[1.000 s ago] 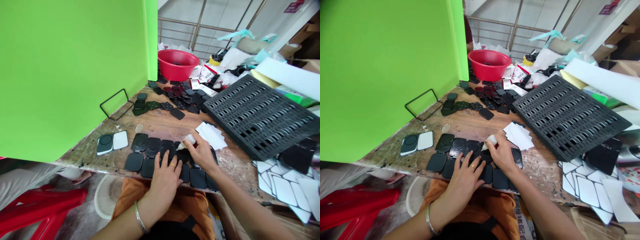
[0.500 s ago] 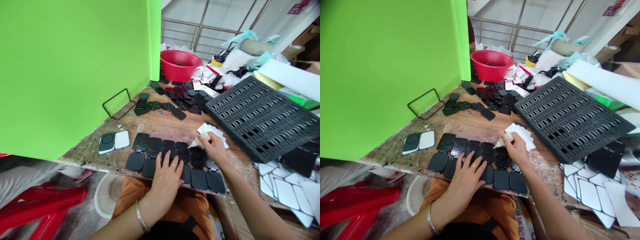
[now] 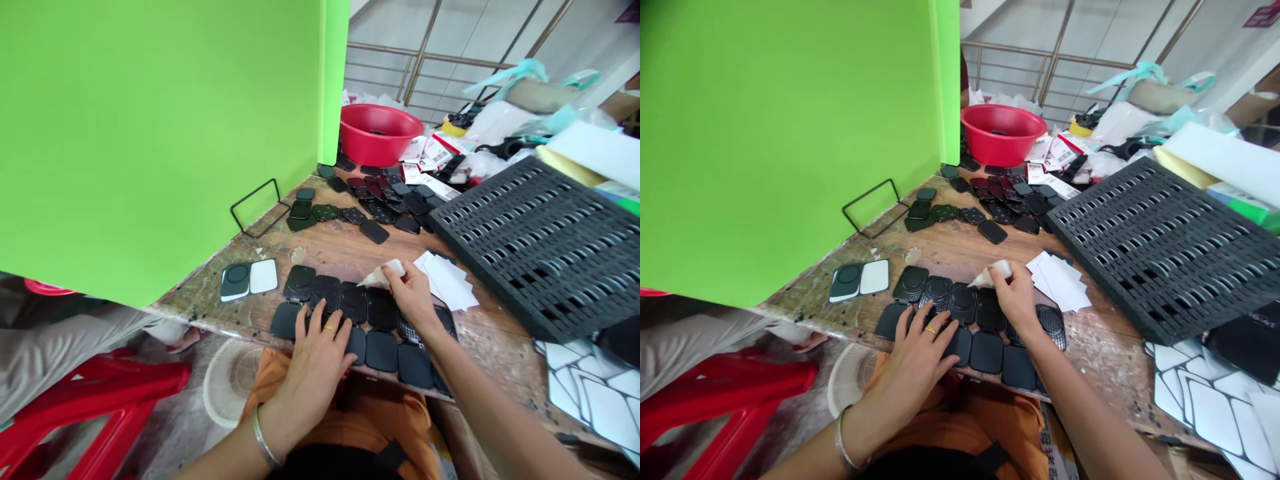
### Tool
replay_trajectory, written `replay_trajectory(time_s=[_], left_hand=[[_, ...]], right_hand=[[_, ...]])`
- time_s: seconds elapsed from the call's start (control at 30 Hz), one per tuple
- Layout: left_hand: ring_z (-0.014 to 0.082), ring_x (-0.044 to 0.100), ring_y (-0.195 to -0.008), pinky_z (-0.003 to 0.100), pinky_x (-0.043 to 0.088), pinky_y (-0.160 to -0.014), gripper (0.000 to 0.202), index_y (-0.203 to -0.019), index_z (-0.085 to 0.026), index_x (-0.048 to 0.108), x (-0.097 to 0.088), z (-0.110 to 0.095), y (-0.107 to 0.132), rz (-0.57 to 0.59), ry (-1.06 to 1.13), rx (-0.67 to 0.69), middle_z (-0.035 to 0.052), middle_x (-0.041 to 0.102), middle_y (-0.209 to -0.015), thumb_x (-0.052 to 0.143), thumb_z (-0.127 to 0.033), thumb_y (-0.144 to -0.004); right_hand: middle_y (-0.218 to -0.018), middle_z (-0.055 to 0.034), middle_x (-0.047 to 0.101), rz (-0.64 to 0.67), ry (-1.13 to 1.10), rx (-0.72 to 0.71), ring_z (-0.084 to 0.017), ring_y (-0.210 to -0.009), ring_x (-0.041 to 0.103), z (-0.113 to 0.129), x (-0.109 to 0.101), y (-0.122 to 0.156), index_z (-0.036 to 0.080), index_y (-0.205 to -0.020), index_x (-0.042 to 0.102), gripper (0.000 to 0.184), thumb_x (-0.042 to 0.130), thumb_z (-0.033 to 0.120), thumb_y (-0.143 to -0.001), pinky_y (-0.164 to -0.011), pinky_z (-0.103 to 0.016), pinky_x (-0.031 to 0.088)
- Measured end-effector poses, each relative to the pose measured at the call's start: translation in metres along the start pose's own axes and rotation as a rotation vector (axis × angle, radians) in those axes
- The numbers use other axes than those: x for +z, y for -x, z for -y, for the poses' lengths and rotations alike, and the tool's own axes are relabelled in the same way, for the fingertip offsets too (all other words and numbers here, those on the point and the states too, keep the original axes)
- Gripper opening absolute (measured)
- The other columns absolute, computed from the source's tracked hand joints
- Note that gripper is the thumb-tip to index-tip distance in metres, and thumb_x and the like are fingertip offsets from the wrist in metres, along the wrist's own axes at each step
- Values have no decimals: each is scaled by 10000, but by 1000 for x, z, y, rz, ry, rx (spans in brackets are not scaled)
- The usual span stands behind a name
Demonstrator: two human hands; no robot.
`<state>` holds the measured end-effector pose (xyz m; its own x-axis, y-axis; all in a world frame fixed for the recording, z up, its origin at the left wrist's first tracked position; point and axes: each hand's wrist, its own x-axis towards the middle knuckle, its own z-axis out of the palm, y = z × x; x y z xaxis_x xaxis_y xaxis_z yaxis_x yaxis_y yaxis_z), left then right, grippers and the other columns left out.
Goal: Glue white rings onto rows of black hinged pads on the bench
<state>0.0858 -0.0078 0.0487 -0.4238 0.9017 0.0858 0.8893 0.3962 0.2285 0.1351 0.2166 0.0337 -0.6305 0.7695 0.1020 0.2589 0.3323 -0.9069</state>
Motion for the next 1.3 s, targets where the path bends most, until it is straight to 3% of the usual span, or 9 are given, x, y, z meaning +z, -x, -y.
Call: replay_trajectory(time_s=[0.27, 0.43, 0.63, 0.8, 1.0, 1.17, 1.3], left_hand=[[368, 302, -1353, 616, 168, -1120, 450, -1263, -209, 538, -2, -4, -1, -5, -11, -2, 69, 551, -1318, 583, -422, -869], [377, 298, -1354, 622, 159, -1119, 475, -1260, -201, 539, -3, -4, -2, 6, -5, -4, 83, 556, -1306, 620, -416, -845], [380, 322, -1342, 622, 166, -1115, 465, -1252, -200, 551, -4, -4, -3, 5, -9, -2, 88, 563, -1296, 621, -412, -844], [376, 331, -1339, 620, 183, -1111, 463, -1238, -195, 565, -3, -4, -4, 10, -9, -6, 96, 570, -1283, 626, -421, -839], [381, 318, -1346, 621, 180, -1112, 486, -1250, -190, 554, 0, -4, -4, 11, -22, -5, 95, 568, -1294, 628, -434, -836], [379, 334, -1338, 621, 190, -1107, 493, -1261, -196, 538, 0, -4, -2, 14, -14, -3, 98, 559, -1302, 626, -433, -838], [376, 320, -1346, 619, 170, -1116, 486, -1271, -187, 523, 0, -4, -2, 11, -3, 3, 100, 547, -1314, 607, -420, -853]], right_hand=[[-656, -16, 580, 7, 207, -127, -175, -635, 497, 10, 10, -1, 190, -741, 588, 276, 556, 452, -823, -584, -275, 343], [-651, -12, 543, 46, 428, -273, -175, -625, 479, 22, -2, 8, 207, -720, 529, 262, 521, 429, -859, -593, -281, 324], [-673, -4, 545, 176, 431, -282, -164, -600, 474, 33, -12, 26, 216, -736, 519, 235, 522, 409, -871, -572, -277, 322], [-667, 6, 551, 226, 340, -285, -156, -611, 490, 43, 7, 31, 209, -763, 538, 191, 528, 366, -872, -583, -268, 341], [-672, 1, 544, 143, 366, -346, -152, -599, 467, 42, 26, 12, 204, -749, 526, 207, 528, 375, -866, -574, -267, 319], [-630, -2, 529, 73, 469, -338, -161, -586, 461, 31, 14, 0, 206, -694, 509, 258, 536, 407, -854, -577, -281, 299], [-634, -9, 541, 69, 445, -253, -176, -615, 482, 20, -6, 2, 201, -711, 546, 280, 534, 445, -847, -589, -287, 320]])
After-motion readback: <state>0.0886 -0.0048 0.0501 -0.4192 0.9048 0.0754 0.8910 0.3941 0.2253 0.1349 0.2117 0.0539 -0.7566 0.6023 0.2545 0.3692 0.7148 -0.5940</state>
